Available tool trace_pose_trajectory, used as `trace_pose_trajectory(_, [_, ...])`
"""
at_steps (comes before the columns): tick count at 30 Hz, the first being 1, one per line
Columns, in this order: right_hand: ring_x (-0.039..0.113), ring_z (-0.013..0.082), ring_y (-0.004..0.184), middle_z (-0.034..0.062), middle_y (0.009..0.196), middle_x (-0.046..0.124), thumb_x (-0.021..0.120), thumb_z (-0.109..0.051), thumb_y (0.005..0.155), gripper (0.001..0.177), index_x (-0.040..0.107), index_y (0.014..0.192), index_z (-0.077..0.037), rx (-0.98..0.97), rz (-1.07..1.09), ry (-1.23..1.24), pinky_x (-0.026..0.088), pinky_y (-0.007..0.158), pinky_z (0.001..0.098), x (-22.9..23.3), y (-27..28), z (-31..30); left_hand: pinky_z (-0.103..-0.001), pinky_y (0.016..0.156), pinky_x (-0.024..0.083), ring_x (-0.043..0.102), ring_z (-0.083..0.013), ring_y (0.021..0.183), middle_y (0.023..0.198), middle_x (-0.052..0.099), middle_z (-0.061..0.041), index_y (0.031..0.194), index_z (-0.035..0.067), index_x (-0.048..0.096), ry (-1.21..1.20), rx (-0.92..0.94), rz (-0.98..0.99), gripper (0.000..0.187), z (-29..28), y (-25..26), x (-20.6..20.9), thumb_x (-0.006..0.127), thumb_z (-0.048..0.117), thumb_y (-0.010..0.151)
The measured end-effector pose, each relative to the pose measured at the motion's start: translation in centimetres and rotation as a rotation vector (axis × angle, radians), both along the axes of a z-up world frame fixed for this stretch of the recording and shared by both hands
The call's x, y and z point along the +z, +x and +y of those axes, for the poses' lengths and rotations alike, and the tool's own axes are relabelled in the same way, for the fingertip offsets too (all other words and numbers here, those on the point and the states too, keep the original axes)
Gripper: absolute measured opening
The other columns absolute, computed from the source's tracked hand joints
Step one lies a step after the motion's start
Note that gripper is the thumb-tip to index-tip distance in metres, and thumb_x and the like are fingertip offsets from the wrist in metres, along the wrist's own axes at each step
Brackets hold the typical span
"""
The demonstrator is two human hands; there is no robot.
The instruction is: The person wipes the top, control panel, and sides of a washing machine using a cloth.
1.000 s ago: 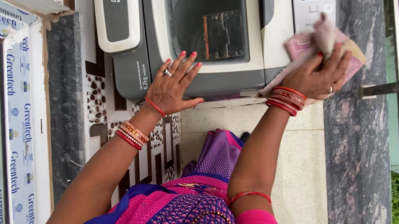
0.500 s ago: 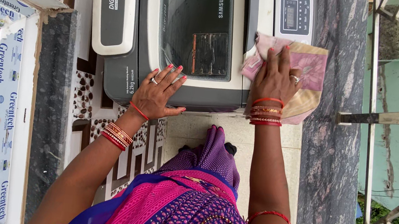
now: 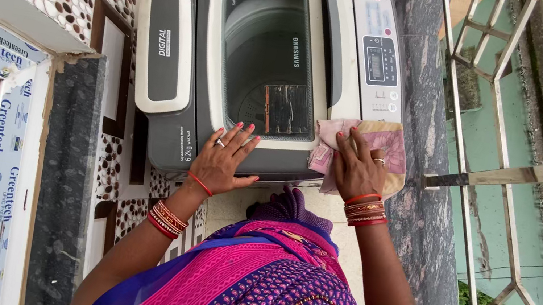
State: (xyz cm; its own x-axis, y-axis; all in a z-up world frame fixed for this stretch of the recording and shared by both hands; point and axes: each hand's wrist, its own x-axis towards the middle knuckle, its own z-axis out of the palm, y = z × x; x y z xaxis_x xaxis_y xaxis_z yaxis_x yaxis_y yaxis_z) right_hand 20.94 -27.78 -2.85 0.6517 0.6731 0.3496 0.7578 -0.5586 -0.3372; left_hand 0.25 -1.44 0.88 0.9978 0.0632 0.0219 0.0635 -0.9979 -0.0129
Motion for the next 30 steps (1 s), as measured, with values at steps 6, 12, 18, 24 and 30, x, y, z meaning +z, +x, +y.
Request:
trace_pose_trajectory(6, [0.056,0.033,0.107,0.0015,0.152,0.053,0.061,-0.034,0.096,0.047,0.063,0.142,-0.025,-0.06,0.267,-0.154,0.045,0.094,0.0417,0.6,0.3,0.4,-0.059,0.12,0.019,0.025,-0.029,0.151,0.164,0.028,-0.01,0.157,0.021,0.035,-0.117,0.023,0.045,0.095,-0.2,0.2,-0.5,0.063,0.072,0.082])
trace_pose_trajectory(12, [0.039,0.0319,0.145,0.0053,0.161,0.041,0.053,-0.043,0.098,0.056,0.053,0.15,-0.023,0.09,0.092,-0.119,0.029,0.118,0.0496,-0.6,4.1,1.1,-0.061,0.125,0.011,0.017,-0.0306,0.157,0.169,0.02,-0.012,0.161,0.015,0.032,-0.239,-0.088,-0.022,0.1,-4.3,4.4,-1.0,0.065,0.07,0.085])
trace_pose_trajectory(18, [0.028,0.0322,0.153,0.0077,0.166,0.034,0.049,-0.037,0.102,0.056,0.046,0.155,-0.02,0.36,0.221,-0.118,0.018,0.122,0.0529,-2.6,12.8,3.3,-0.062,0.122,0.007,0.013,-0.0362,0.156,0.167,0.017,-0.02,0.159,0.007,0.028,-0.252,-0.038,0.094,0.107,-9.2,13.5,-1.6,0.064,0.071,0.082])
trace_pose_trajectory(24, [0.024,0.0299,0.156,0.0059,0.169,0.029,0.048,-0.037,0.103,0.055,0.043,0.156,-0.021,0.59,0.219,-0.107,0.015,0.124,0.0529,-4.2,21.9,6.5,-0.069,0.118,0.004,0.007,-0.0418,0.155,0.167,0.012,-0.023,0.159,0.007,0.024,-0.258,0.113,0.077,0.107,-14.2,21.2,-3.7,0.055,0.078,0.085])
trace_pose_trajectory(30, [0.022,0.0304,0.154,0.0073,0.168,0.027,0.046,-0.039,0.102,0.059,0.04,0.157,-0.02,0.662,0.237,-0.129,0.012,0.123,0.0542,-5.0,26.3,11.1,-0.068,0.121,0.006,0.007,-0.0358,0.158,0.17,0.015,-0.015,0.162,0.01,0.027,-0.168,0.243,0.089,0.103,-15.5,22.0,-4.3,0.052,0.077,0.089])
